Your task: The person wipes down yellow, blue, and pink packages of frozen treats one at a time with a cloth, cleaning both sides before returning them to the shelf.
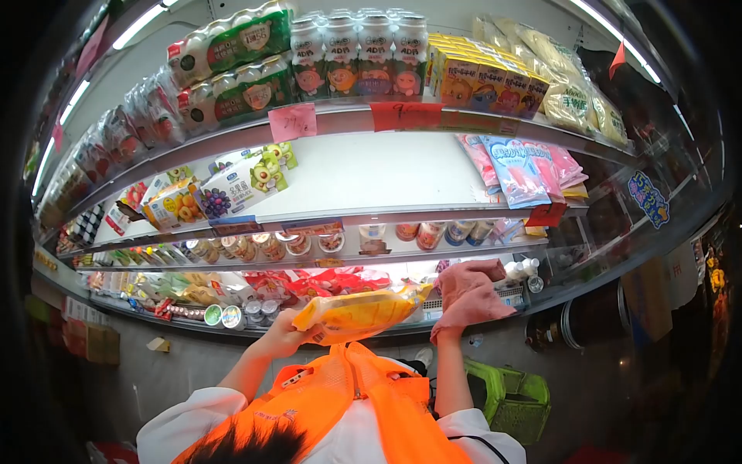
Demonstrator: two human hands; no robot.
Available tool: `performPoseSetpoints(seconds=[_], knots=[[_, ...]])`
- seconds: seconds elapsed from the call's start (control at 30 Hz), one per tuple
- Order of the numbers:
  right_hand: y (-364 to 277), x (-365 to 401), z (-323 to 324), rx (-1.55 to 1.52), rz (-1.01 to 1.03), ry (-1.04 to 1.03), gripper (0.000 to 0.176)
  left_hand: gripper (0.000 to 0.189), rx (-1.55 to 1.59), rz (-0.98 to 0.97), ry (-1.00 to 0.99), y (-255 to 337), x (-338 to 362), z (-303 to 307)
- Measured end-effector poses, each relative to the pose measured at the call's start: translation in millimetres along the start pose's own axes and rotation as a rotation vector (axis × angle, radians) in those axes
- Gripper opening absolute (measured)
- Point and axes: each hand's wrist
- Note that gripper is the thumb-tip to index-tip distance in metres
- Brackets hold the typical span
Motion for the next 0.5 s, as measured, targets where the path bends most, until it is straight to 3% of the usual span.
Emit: performPoseSetpoints(seconds=[0.07, 0.17, 0.2, 0.27, 0.33, 0.37, 0.4, 0.47, 0.5], knots=[[-9, 10, 2, -0.210, -0.159, 0.163, 0.025, 0.011, -0.087, -0.102, -0.076, -2, 0, 2], [-30, 20, 39, -1.517, -0.449, 0.686, 0.030, 0.011, -0.007, -0.074, -0.147, -2, 2, -5], [-20, 18, 55, -1.875, -0.579, 0.493, 0.030, 0.012, 0.003, -0.069, -0.147, 1, 2, -6], [1, 2, 93, -1.807, -0.733, 0.274, 0.023, 0.012, -0.021, -0.041, -0.088, -12, 1, -3], [8, -11, 109, -0.799, -0.172, 0.010, 0.022, 0.012, -0.051, -0.088, -0.063, -13, 0, -6], [9, -14, 109, -0.625, 0.004, -0.105, 0.021, 0.012, -0.069, -0.147, -0.067, -6, 2, -11], [12, -21, 105, -0.757, 0.031, -0.260, 0.020, 0.012, -0.085, -0.202, -0.070, -4, 4, -14], [26, -35, 97, -1.158, -0.027, -0.589, 0.018, 0.011, -0.022, -0.105, -0.001, -13, 9, -15], [32, -37, 99, -1.260, -0.117, -0.576, 0.017, 0.011, 0.011, -0.055, 0.031, -21, 13, -15]])
Point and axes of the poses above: each hand's wrist, its own x-axis away from the middle knuckle, its own z-axis out of the back of the hand, y = z × x, and after that the axes turned 10 degrees about y, right-handed
